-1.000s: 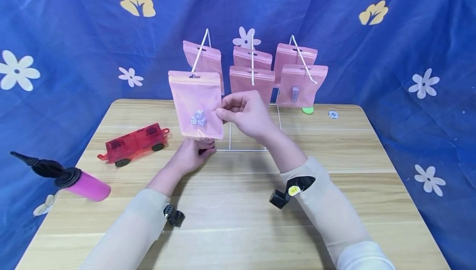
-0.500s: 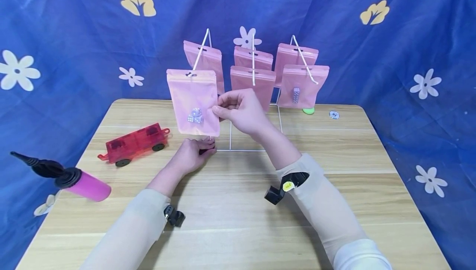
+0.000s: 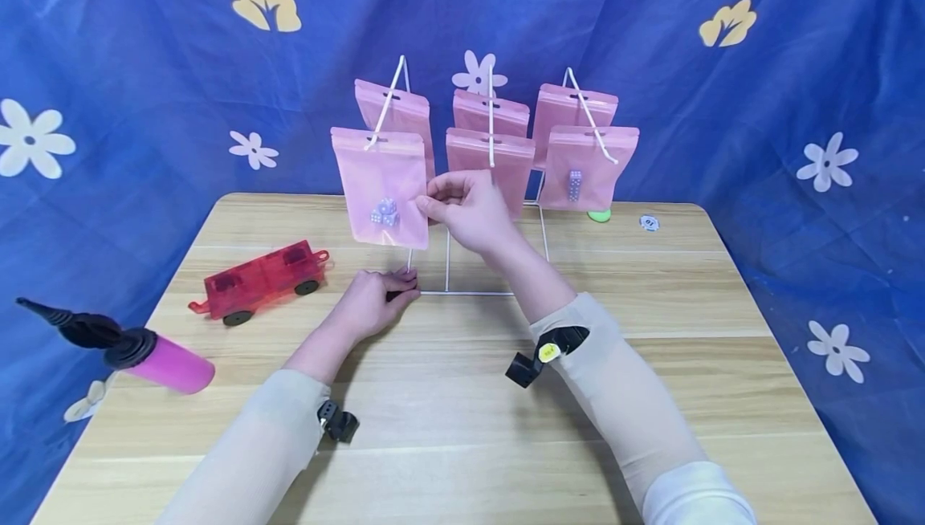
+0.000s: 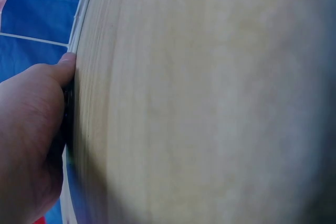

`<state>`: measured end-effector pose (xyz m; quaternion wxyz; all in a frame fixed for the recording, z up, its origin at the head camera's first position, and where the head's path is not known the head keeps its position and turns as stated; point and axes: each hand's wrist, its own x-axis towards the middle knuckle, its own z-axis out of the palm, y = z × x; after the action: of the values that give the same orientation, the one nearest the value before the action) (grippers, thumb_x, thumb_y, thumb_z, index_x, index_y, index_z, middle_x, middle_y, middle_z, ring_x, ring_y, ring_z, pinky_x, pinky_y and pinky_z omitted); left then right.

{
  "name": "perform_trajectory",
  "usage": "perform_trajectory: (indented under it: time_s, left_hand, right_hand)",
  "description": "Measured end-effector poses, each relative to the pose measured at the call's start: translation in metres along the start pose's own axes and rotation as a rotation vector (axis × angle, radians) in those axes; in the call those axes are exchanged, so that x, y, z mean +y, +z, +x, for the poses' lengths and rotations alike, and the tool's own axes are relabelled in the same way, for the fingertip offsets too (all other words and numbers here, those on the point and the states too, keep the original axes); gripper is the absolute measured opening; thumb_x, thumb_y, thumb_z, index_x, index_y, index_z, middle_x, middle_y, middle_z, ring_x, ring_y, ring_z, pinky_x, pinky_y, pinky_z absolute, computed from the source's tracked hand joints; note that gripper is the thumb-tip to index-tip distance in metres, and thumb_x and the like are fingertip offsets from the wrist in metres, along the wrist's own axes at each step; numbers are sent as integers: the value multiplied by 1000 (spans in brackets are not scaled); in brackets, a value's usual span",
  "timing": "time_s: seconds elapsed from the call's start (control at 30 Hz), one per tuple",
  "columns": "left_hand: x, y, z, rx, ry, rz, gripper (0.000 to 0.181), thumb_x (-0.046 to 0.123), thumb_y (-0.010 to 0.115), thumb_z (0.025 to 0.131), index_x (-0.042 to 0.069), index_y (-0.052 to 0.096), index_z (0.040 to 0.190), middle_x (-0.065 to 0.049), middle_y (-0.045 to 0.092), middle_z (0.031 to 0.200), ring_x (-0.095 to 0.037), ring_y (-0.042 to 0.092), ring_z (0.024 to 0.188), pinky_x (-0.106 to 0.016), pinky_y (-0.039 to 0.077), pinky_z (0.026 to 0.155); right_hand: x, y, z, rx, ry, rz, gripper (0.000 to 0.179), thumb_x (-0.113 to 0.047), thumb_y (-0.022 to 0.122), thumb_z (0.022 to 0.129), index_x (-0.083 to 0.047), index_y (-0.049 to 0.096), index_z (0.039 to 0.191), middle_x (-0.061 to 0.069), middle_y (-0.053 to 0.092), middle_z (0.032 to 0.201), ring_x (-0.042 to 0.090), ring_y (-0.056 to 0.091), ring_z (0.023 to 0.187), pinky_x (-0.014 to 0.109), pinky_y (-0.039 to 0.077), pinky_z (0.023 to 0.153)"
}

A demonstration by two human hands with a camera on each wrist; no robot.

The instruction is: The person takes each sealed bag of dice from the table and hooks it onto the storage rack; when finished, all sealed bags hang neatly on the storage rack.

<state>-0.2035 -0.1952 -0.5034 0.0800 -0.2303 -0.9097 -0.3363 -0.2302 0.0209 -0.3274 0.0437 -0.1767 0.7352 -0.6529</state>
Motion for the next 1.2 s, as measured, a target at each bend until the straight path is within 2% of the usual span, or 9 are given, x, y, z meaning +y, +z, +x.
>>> perform_trajectory:
  time_s: [0.1, 0.17, 0.2, 0.37, 0.5, 0.77, 0.9, 1.2]
  left_hand:
    - [0, 0, 0, -9, -18, 6, 20, 13, 82, 94, 1, 82, 111, -14, 76, 120, -32, 67, 125, -48, 48, 113]
    - [1, -1, 0, -9, -21, 14, 22, 14, 83, 94, 1, 81, 112, -14, 75, 121, -31, 67, 125, -48, 48, 113]
    - [1, -1, 0, -8, -23, 16, 23, 14, 83, 94, 1, 81, 113, -14, 75, 122, -31, 67, 125, -48, 48, 113]
    - [3, -1, 0, -9, -20, 19, 24, 16, 83, 95, 1, 81, 113, -14, 74, 123, -31, 67, 125, -48, 49, 112]
    - [2, -1, 0, -20, -26, 23, 27, 16, 82, 95, 0, 79, 117, -15, 73, 126, -31, 66, 126, -49, 48, 113]
    - [1, -2, 1, -50, -86, 13, 31, 20, 80, 97, 1, 77, 123, -12, 70, 131, -28, 65, 128, -47, 46, 115]
    - [-1, -2, 1, -46, -87, 12, 31, 19, 81, 97, 1, 77, 123, -12, 71, 130, -28, 66, 127, -47, 47, 114]
    - [-4, -4, 0, -49, -84, 25, 32, 21, 80, 98, 3, 77, 123, -10, 71, 130, -26, 65, 128, -45, 47, 113]
  right_hand:
    - [3, 2, 3, 26, -35, -29, 8, 0, 75, 98, 7, 76, 101, 12, 78, 95, 24, 72, 81, 33, 63, 76]
    - [4, 3, 4, 39, -44, -32, 8, 0, 75, 98, 7, 76, 101, 12, 78, 95, 22, 72, 80, 36, 64, 78]
    - [4, 3, 5, 48, -40, -31, 8, 0, 75, 98, 7, 77, 101, 12, 78, 95, 18, 71, 79, 38, 64, 79]
    - [4, 4, 8, 87, -6, -11, 9, -1, 76, 97, 6, 76, 102, 13, 78, 94, 19, 73, 79, 37, 64, 79]
    - [4, 3, 8, 106, -7, -28, 9, -2, 77, 97, 5, 77, 103, 13, 77, 94, 20, 73, 82, 29, 62, 75]
    - [10, -1, 7, 107, -60, -63, 12, -2, 78, 96, 5, 78, 106, 13, 79, 100, 20, 76, 87, 27, 62, 79]
    - [12, -4, 5, 100, -93, -87, 13, -2, 79, 95, 4, 79, 107, 12, 80, 103, 19, 76, 91, 28, 62, 82]
    - [16, -18, -9, 56, -96, -69, 12, 0, 80, 94, 4, 79, 106, 10, 80, 99, 19, 76, 89, 29, 62, 82]
